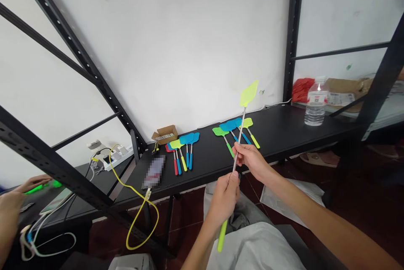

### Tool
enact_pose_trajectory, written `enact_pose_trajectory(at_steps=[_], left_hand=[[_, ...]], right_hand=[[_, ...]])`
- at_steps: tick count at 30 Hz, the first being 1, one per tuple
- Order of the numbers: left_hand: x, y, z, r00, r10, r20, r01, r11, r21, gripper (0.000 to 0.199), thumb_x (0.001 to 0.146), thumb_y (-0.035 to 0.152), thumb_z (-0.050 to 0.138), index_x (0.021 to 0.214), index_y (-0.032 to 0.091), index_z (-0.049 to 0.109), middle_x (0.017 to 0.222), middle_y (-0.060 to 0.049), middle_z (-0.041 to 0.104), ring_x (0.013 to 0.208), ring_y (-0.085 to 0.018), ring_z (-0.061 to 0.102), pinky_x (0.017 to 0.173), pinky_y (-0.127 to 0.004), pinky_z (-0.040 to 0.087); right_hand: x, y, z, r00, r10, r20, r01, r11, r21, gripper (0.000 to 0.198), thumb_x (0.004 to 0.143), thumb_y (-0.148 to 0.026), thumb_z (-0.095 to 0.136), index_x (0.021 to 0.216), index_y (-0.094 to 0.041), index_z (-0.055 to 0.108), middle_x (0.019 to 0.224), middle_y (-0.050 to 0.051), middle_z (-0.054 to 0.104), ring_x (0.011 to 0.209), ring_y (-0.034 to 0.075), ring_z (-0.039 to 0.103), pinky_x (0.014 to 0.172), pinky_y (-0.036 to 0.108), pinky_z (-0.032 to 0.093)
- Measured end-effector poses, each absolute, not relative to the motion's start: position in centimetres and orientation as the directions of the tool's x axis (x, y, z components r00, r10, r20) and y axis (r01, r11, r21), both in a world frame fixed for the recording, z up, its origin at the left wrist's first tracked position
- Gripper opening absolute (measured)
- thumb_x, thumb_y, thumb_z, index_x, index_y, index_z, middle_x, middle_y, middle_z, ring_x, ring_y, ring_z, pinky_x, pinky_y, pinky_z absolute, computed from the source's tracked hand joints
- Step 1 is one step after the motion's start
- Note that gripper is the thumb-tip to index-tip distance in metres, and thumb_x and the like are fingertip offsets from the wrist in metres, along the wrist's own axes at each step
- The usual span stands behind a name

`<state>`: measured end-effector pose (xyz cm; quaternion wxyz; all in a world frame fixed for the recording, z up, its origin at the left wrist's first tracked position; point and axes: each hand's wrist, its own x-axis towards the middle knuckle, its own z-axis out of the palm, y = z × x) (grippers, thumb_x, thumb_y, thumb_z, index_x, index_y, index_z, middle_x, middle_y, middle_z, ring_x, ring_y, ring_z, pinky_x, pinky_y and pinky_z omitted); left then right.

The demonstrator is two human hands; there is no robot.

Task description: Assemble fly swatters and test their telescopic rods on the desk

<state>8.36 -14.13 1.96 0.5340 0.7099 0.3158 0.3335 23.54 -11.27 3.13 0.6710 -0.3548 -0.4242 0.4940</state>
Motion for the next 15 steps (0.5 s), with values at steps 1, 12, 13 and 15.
enact_pose_trajectory(at_steps=[1, 12, 13, 15], left_hand=[[8.6, -14.2, 1.9, 0.574, 0.808, 0.131, 0.086, -0.218, 0.972, 0.051, 0.092, 0.062, 0.035, 0.065, 0.019, 0.039, 0.047, 0.006, 0.036, 0.044, -0.007, 0.029, 0.045, -0.022, 0.024], [9.6, -14.6, 1.1, 0.585, 0.804, 0.101, 0.011, -0.133, 0.991, 0.054, 0.089, 0.068, 0.032, 0.066, 0.020, 0.036, 0.043, 0.008, 0.033, 0.039, -0.006, 0.026, 0.041, -0.021, 0.022], [9.7, -14.7, 1.0, 0.587, 0.804, 0.096, -0.010, -0.112, 0.994, 0.054, 0.089, 0.069, 0.033, 0.066, 0.020, 0.036, 0.042, 0.008, 0.032, 0.038, -0.006, 0.025, 0.040, -0.021, 0.021], [10.0, -14.8, 0.7, 0.584, 0.808, 0.078, -0.052, -0.058, 0.997, 0.053, 0.088, 0.069, 0.035, 0.066, 0.021, 0.035, 0.041, 0.009, 0.031, 0.036, -0.005, 0.022, 0.038, -0.021, 0.020]], right_hand=[[23.6, -11.4, 3.3, 0.160, 0.964, 0.211, -0.370, 0.256, -0.893, 0.045, 0.074, -0.059, 0.068, 0.060, -0.018, 0.061, 0.055, -0.002, 0.042, 0.049, 0.011, 0.042, 0.047, 0.026, 0.032], [24.4, -11.4, 4.1, 0.192, 0.967, 0.166, -0.433, 0.235, -0.870, 0.042, 0.069, -0.056, 0.074, 0.060, -0.018, 0.059, 0.055, -0.003, 0.038, 0.050, 0.011, 0.038, 0.046, 0.026, 0.029], [24.5, -11.4, 4.0, 0.192, 0.968, 0.162, -0.436, 0.232, -0.870, 0.042, 0.069, -0.056, 0.074, 0.060, -0.018, 0.059, 0.055, -0.003, 0.038, 0.050, 0.011, 0.038, 0.046, 0.026, 0.029], [24.6, -11.3, 4.0, 0.193, 0.968, 0.158, -0.438, 0.229, -0.869, 0.041, 0.069, -0.055, 0.075, 0.061, -0.018, 0.059, 0.055, -0.004, 0.037, 0.051, 0.011, 0.038, 0.046, 0.026, 0.029]])
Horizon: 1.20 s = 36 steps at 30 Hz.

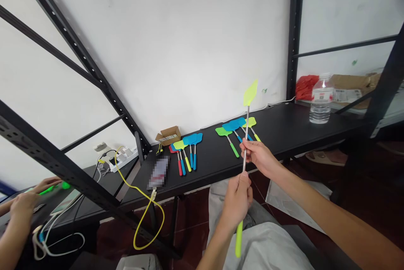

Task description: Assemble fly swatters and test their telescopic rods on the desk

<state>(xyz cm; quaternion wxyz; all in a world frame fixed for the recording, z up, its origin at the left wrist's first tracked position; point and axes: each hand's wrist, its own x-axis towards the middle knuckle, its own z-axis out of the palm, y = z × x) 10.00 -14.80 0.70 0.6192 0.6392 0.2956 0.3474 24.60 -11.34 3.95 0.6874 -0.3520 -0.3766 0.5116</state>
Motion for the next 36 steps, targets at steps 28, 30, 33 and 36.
enact_pose_trajectory(at_steps=[28, 30, 33, 36], left_hand=[[11.6, -17.4, -2.0, 0.663, 0.727, -0.182, -0.167, 0.380, 0.910, 0.051, 0.078, 0.069, 0.053, 0.069, 0.021, 0.039, 0.033, 0.010, 0.031, 0.030, -0.005, 0.017, 0.034, -0.020, 0.015], [11.5, -17.4, -2.0, 0.673, 0.719, -0.176, -0.153, 0.368, 0.917, 0.050, 0.079, 0.069, 0.052, 0.070, 0.021, 0.040, 0.033, 0.010, 0.031, 0.029, -0.005, 0.017, 0.034, -0.020, 0.016], [11.2, -17.4, -2.0, 0.678, 0.713, -0.180, -0.124, 0.352, 0.928, 0.051, 0.078, 0.071, 0.052, 0.070, 0.021, 0.040, 0.033, 0.010, 0.031, 0.029, -0.005, 0.018, 0.034, -0.020, 0.017], [10.6, -17.3, -1.8, 0.687, 0.704, -0.180, -0.098, 0.335, 0.937, 0.054, 0.076, 0.074, 0.051, 0.069, 0.021, 0.039, 0.032, 0.010, 0.031, 0.028, -0.005, 0.019, 0.034, -0.020, 0.016]], right_hand=[[31.1, -8.7, 1.9, 0.324, 0.946, 0.009, -0.534, 0.191, -0.824, 0.034, 0.066, -0.044, 0.081, 0.063, -0.018, 0.059, 0.056, -0.003, 0.039, 0.052, 0.010, 0.040, 0.046, 0.023, 0.035], [31.7, -8.6, 1.8, 0.331, 0.943, 0.024, -0.529, 0.206, -0.823, 0.035, 0.067, -0.046, 0.080, 0.063, -0.018, 0.059, 0.057, -0.003, 0.040, 0.053, 0.010, 0.040, 0.047, 0.023, 0.035], [32.3, -8.6, 1.7, 0.332, 0.943, 0.037, -0.528, 0.218, -0.821, 0.035, 0.067, -0.047, 0.080, 0.064, -0.019, 0.059, 0.057, -0.003, 0.040, 0.054, 0.010, 0.041, 0.047, 0.023, 0.035], [32.1, -8.5, 1.8, 0.334, 0.942, 0.038, -0.521, 0.218, -0.825, 0.037, 0.065, -0.047, 0.082, 0.063, -0.019, 0.058, 0.058, -0.002, 0.041, 0.054, 0.010, 0.041, 0.047, 0.023, 0.036]])
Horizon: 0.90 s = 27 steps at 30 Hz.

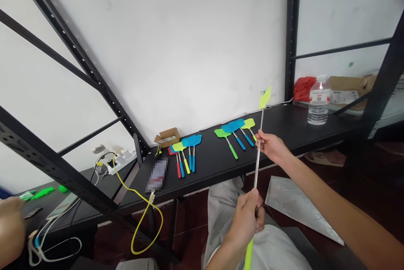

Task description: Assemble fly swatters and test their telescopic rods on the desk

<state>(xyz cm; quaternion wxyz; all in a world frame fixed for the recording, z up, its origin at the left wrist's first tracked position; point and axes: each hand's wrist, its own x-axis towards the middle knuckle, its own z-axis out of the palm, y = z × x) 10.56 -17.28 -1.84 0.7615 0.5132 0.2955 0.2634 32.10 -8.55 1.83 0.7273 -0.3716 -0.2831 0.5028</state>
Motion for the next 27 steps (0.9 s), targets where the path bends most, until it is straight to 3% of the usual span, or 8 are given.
enact_pose_trajectory(at_steps=[9, 13, 17, 22, 25, 27], left_hand=[[9.3, -17.1, -2.6, 0.675, 0.720, -0.159, -0.046, 0.256, 0.966, 0.053, 0.081, 0.072, 0.046, 0.068, 0.021, 0.039, 0.034, 0.010, 0.031, 0.028, -0.005, 0.021, 0.034, -0.021, 0.015], [8.5, -16.4, -2.8, 0.690, 0.716, -0.108, 0.020, 0.131, 0.991, 0.052, 0.087, 0.069, 0.039, 0.069, 0.020, 0.041, 0.036, 0.009, 0.034, 0.029, -0.005, 0.022, 0.035, -0.021, 0.017], [6.9, -15.1, -0.6, 0.680, 0.727, -0.095, 0.208, -0.068, 0.976, 0.048, 0.091, 0.063, 0.035, 0.076, 0.019, 0.045, 0.039, 0.008, 0.038, 0.032, -0.007, 0.027, 0.039, -0.021, 0.020], [4.5, -12.8, 2.7, 0.666, 0.745, 0.032, 0.476, -0.457, 0.752, 0.041, 0.095, 0.051, 0.036, 0.074, 0.019, 0.050, 0.052, 0.003, 0.049, 0.050, -0.011, 0.045, 0.052, -0.022, 0.030], [3.2, -11.8, 3.6, 0.607, 0.785, 0.128, 0.575, -0.544, 0.611, 0.038, 0.095, 0.045, 0.037, 0.070, 0.019, 0.049, 0.058, 0.001, 0.051, 0.055, -0.013, 0.047, 0.055, -0.023, 0.029], [2.5, -11.5, 3.9, 0.596, 0.787, 0.162, 0.586, -0.564, 0.582, 0.035, 0.095, 0.043, 0.037, 0.074, 0.020, 0.053, 0.060, 0.001, 0.052, 0.056, -0.014, 0.047, 0.056, -0.023, 0.028]], right_hand=[[31.2, -8.9, 2.3, 0.375, 0.924, 0.077, -0.444, 0.252, -0.860, 0.042, 0.063, -0.052, 0.081, 0.058, -0.019, 0.056, 0.061, 0.000, 0.047, 0.055, 0.011, 0.042, 0.047, 0.024, 0.036], [30.7, -9.0, 2.4, 0.344, 0.935, 0.086, -0.434, 0.239, -0.868, 0.039, 0.067, -0.054, 0.077, 0.065, -0.018, 0.063, 0.058, -0.002, 0.044, 0.054, 0.011, 0.042, 0.047, 0.024, 0.035], [29.9, -9.2, 2.6, 0.315, 0.942, 0.120, -0.415, 0.250, -0.875, 0.042, 0.073, -0.058, 0.070, 0.072, -0.017, 0.067, 0.056, -0.003, 0.040, 0.051, 0.010, 0.042, 0.047, 0.024, 0.034], [27.8, -9.9, 3.1, 0.199, 0.963, 0.180, -0.314, 0.237, -0.919, 0.044, 0.077, -0.060, 0.065, 0.072, -0.016, 0.066, 0.056, -0.003, 0.045, 0.051, 0.010, 0.047, 0.047, 0.023, 0.034], [26.2, -10.4, 3.0, 0.057, 0.980, 0.192, -0.245, 0.200, -0.949, 0.047, 0.079, -0.062, 0.061, 0.075, -0.016, 0.069, 0.059, 0.000, 0.052, 0.054, 0.011, 0.052, 0.049, 0.023, 0.036], [25.4, -10.6, 2.8, -0.035, 0.979, 0.199, -0.219, 0.187, -0.958, 0.047, 0.081, -0.061, 0.059, 0.079, -0.015, 0.071, 0.063, 0.002, 0.056, 0.056, 0.012, 0.055, 0.049, 0.023, 0.037]])
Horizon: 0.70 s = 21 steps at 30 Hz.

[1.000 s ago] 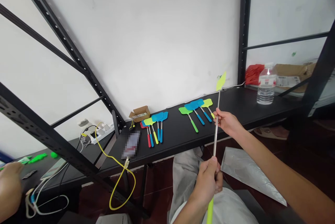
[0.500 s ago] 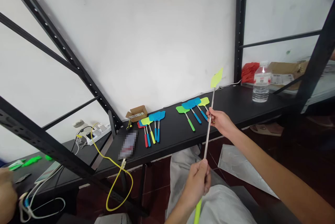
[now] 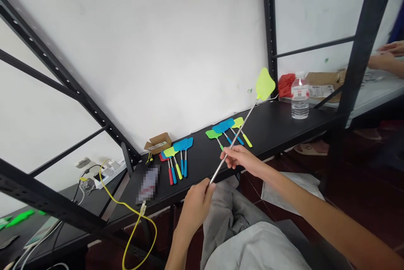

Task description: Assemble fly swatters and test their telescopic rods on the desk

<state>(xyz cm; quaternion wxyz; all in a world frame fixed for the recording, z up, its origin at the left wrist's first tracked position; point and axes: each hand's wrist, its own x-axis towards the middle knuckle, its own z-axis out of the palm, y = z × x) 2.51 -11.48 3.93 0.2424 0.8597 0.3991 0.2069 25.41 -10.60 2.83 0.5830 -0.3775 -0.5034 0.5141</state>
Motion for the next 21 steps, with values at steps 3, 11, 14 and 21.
enact_pose_trajectory(at_steps=[3, 11, 14, 21], left_hand=[[1.7, -11.5, 4.7, 0.606, 0.771, 0.195, 0.550, -0.583, 0.598, 0.030, 0.095, 0.040, 0.038, 0.093, 0.021, 0.061, 0.063, 0.000, 0.053, 0.059, -0.016, 0.047, 0.058, -0.023, 0.030], [0.6, -11.5, 6.4, 0.617, 0.755, 0.221, 0.511, -0.598, 0.617, 0.037, 0.095, 0.042, 0.038, 0.083, 0.020, 0.065, 0.061, 0.000, 0.051, 0.057, -0.016, 0.044, 0.057, -0.024, 0.029], [-0.3, -11.5, 6.9, 0.622, 0.756, 0.206, 0.534, -0.601, 0.594, 0.038, 0.096, 0.043, 0.037, 0.080, 0.020, 0.064, 0.060, 0.001, 0.049, 0.057, -0.016, 0.043, 0.058, -0.023, 0.029], [-2.5, -11.2, 7.7, 0.652, 0.740, 0.168, 0.541, -0.609, 0.580, 0.038, 0.096, 0.039, 0.037, 0.081, 0.019, 0.065, 0.071, -0.002, 0.061, 0.067, -0.016, 0.053, 0.064, -0.023, 0.035]], right_hand=[[25.0, -10.6, 2.4, -0.106, 0.975, 0.197, -0.209, 0.172, -0.963, 0.047, 0.082, -0.060, 0.059, 0.084, -0.015, 0.073, 0.070, 0.005, 0.063, 0.058, 0.012, 0.057, 0.050, 0.022, 0.038], [25.5, -9.8, 2.1, 0.140, 0.967, 0.210, -0.305, 0.244, -0.920, 0.042, 0.078, -0.057, 0.066, 0.074, -0.016, 0.071, 0.063, 0.005, 0.062, 0.054, 0.012, 0.056, 0.046, 0.023, 0.034], [27.1, -9.7, 2.4, 0.255, 0.949, 0.187, -0.339, 0.269, -0.902, 0.041, 0.074, -0.057, 0.070, 0.072, -0.015, 0.069, 0.060, 0.004, 0.059, 0.053, 0.013, 0.055, 0.046, 0.024, 0.034], [30.3, -9.5, 2.8, 0.325, 0.929, 0.179, -0.358, 0.296, -0.885, 0.039, 0.071, -0.054, 0.075, 0.074, -0.015, 0.068, 0.060, 0.003, 0.058, 0.055, 0.013, 0.053, 0.047, 0.024, 0.035]])
